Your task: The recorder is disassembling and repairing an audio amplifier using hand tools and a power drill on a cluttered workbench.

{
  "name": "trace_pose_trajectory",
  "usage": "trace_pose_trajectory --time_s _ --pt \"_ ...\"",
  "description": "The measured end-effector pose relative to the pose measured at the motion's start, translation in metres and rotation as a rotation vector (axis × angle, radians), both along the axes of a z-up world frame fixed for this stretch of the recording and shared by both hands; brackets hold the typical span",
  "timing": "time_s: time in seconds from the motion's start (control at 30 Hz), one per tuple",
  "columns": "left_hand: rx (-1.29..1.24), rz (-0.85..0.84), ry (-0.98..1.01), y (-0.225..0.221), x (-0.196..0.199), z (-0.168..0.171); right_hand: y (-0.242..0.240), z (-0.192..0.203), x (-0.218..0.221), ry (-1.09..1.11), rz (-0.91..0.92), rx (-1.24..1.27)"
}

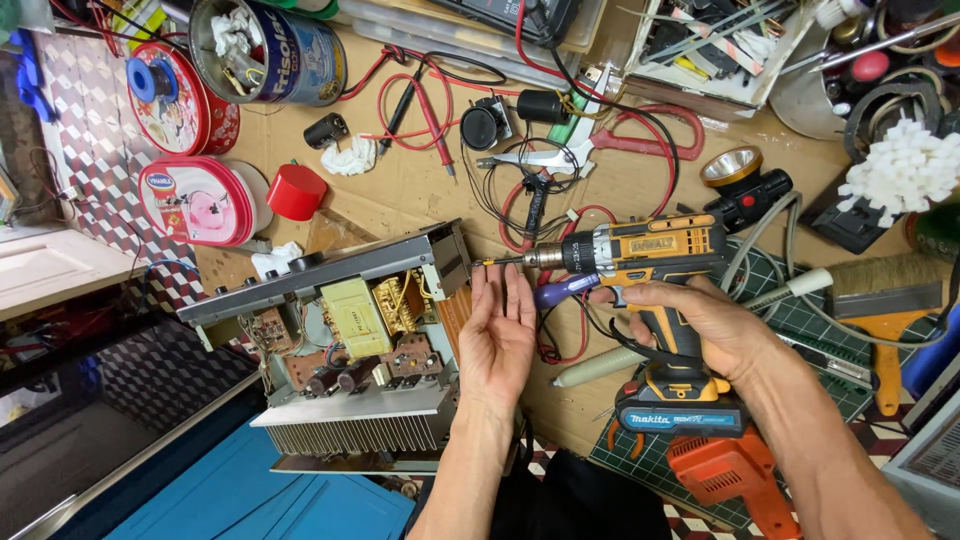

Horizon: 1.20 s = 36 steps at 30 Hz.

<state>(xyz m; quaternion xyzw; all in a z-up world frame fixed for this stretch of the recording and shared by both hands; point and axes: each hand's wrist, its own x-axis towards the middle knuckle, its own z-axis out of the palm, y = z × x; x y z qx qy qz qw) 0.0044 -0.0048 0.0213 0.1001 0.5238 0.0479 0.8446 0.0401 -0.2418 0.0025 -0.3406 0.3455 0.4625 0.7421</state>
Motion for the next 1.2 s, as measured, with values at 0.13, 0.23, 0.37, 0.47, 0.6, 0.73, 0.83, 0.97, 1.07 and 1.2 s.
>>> trace_pose_trajectory --time_s 0.13,0.23,0.37,0.47,0.6,0.73,0.83,0.97,1.07,1.2 --pt "0.337 -0.469 0.105 0.019 -0.029 0.019 -0.003 -0.013 -0.001 -0.035 -0.003 0.048" --pt "0.772 -0.715 0.22 0.032 -0.043 0.027 -0.006 -0.018 0.0 -0.061 0.025 0.038" --pt "1.137 -0.819 0.165 0.025 -0.019 0.046 -0.005 -0.008 0.008 -0.045 0.043 -0.002" --pt "1.133 -0.855 0.184 0.036 -0.026 0.022 -0.009 -0.027 0.001 -0.062 0.115 0.004" --pt "1.33 -0.999 0.243 0.033 -0.021 0.034 -0.004 -0.016 0.006 -0.009 0.052 -0.008" --pt "1.321 -1.053 0.3 0.03 -0.012 0.037 -0.005 -0.022 0.005 -0.012 0.075 0.018" --pt "1.164 -1.009 0.214 0.033 -0.004 0.034 -0.004 -0.021 0.005 -0.028 0.075 0.012" --pt "1.106 -1.026 0.146 0.042 0.001 0.033 -0.003 -0.017 0.007 -0.042 0.064 0.023" --pt "1.108 -1.086 0.175 0.046 0.002 0.032 -0.003 -0.023 0.005 -0.036 0.08 0.025" --pt "1.041 -1.024 0.118 0.046 0.004 0.031 0.0 -0.016 0.009 -0.025 0.074 0.004"
